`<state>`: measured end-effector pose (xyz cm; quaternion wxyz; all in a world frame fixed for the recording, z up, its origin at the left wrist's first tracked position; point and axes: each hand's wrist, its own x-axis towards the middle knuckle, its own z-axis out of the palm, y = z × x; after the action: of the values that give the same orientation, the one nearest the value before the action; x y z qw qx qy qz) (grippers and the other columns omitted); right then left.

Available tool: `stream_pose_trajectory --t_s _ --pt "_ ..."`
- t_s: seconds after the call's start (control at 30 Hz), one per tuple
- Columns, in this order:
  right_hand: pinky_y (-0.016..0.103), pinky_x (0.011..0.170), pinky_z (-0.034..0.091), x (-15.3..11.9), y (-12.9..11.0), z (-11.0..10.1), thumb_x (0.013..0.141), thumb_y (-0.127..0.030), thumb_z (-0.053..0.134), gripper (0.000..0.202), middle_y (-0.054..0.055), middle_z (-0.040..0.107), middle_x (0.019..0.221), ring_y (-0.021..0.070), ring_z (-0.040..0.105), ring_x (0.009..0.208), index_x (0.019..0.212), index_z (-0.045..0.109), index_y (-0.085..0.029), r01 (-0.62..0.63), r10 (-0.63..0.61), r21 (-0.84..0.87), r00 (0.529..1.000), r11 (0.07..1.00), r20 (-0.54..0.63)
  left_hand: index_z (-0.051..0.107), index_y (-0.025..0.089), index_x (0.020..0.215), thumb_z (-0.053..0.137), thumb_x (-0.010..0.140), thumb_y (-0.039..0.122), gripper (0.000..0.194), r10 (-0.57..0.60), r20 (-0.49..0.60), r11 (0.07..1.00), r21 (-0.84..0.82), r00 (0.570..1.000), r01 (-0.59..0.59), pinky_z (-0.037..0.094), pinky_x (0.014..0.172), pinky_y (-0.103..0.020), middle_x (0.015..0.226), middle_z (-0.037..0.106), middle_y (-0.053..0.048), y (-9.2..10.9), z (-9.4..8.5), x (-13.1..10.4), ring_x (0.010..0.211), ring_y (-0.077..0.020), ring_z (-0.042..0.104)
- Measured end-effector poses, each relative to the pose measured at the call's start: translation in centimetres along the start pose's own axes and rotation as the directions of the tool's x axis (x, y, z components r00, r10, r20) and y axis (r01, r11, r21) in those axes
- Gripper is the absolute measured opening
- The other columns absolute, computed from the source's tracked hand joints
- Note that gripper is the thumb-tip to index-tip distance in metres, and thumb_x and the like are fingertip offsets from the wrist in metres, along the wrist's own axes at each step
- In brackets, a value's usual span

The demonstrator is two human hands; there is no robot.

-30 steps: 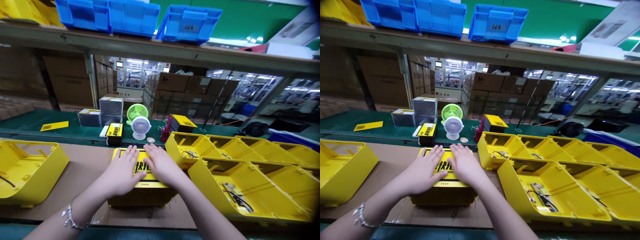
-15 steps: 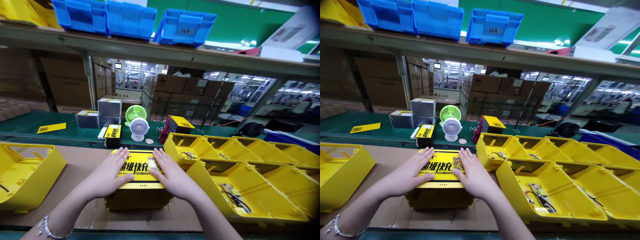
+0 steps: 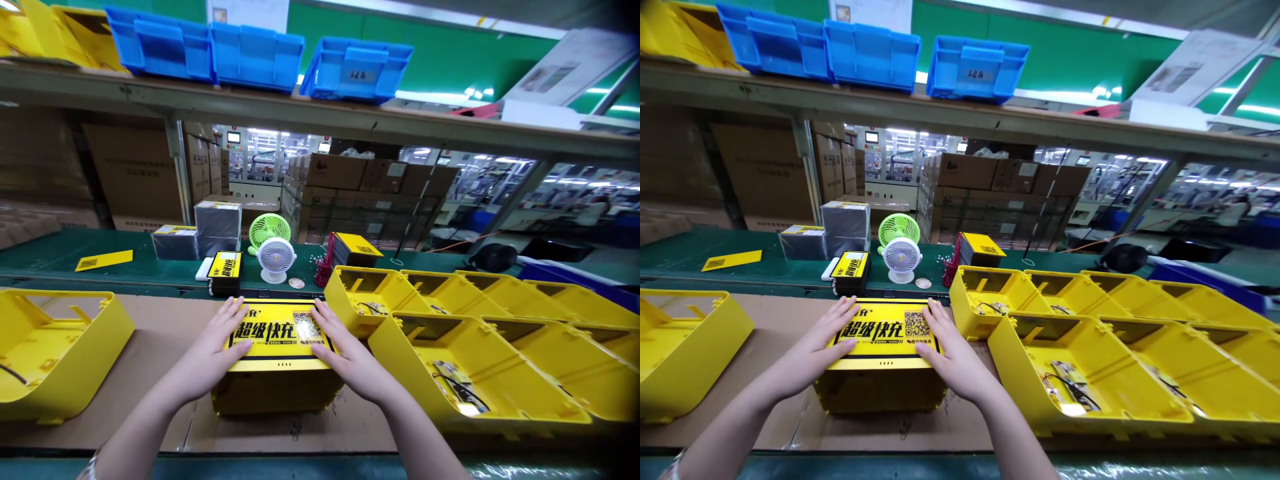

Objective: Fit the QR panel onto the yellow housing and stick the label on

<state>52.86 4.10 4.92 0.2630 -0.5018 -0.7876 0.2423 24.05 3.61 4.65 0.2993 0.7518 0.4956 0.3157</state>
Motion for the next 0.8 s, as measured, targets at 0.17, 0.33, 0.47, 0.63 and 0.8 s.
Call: stream_pose_trajectory --t_s 0.17,0.33,0.47,0.63,0.8 --pt "0.041 0.096 0.039 -4.0 5.1 5.6 0.071 -0.038 0.061 0.061 0.013 0.051 0.125 0.0263 0.046 0.117 0.127 0.044 -0.017 -0.133 0.153 0.443 0.988 0.886 -0.010 0.019 0.028 0.140 0.027 0.084 0.057 0.063 -0.238 -0.069 0.735 -0.665 0.969 0.134 0.012 0.111 -0.043 0.148 0.020 0.000 -4.6 4.0 -5.0 0.136 -0.0240 0.013" --pt "0.032 0.071 0.049 -5.6 5.9 9.0 0.072 -0.019 0.047 0.023 0.010 0.068 0.080 0.0247 0.063 0.079 0.085 0.064 -0.011 -0.343 0.391 0.233 0.897 0.910 -0.207 0.022 0.023 0.139 0.055 0.077 0.045 0.074 -0.315 -0.004 0.643 -0.736 0.949 0.210 0.018 0.110 -0.040 0.142 0.035 -0.005 -5.2 6.7 -7.4 0.132 -0.0256 0.025" --pt "0.025 0.061 0.050 -6.6 3.9 5.0 0.079 -0.035 0.048 0.028 0.006 0.069 0.076 0.0218 0.064 0.072 0.088 0.066 -0.015 -0.335 0.358 0.129 0.895 0.933 -0.266 0.019 0.026 0.140 0.066 0.070 0.029 0.084 -0.366 -0.001 0.535 -0.819 0.930 0.210 0.032 0.104 -0.036 0.143 0.034 -0.005 -2.9 5.3 -6.2 0.128 -0.0280 0.033" --pt "0.033 0.080 0.050 -7.5 1.2 2.2 0.079 -0.038 0.054 0.031 0.006 0.067 0.098 0.0221 0.062 0.088 0.103 0.063 -0.021 -0.271 0.180 -0.066 0.783 0.960 -0.595 0.028 0.022 0.135 0.049 0.069 0.011 0.070 -0.388 0.099 0.410 -0.872 0.917 0.267 0.040 0.096 -0.036 0.135 0.043 -0.007 -0.9 5.8 -3.1 0.122 -0.0265 0.042" --pt "0.042 0.090 0.045 -8.1 -2.2 4.1 0.074 -0.011 0.058 0.039 0.009 0.061 0.111 0.0240 0.054 0.105 0.112 0.058 -0.019 0.176 -0.423 -0.416 0.651 0.892 -0.631 0.020 0.023 0.134 0.046 0.066 0.008 0.075 -0.411 0.070 0.288 -0.936 0.909 0.202 0.043 0.090 -0.032 0.131 0.046 -0.009 1.4 10.0 -1.5 0.115 -0.0241 0.049"
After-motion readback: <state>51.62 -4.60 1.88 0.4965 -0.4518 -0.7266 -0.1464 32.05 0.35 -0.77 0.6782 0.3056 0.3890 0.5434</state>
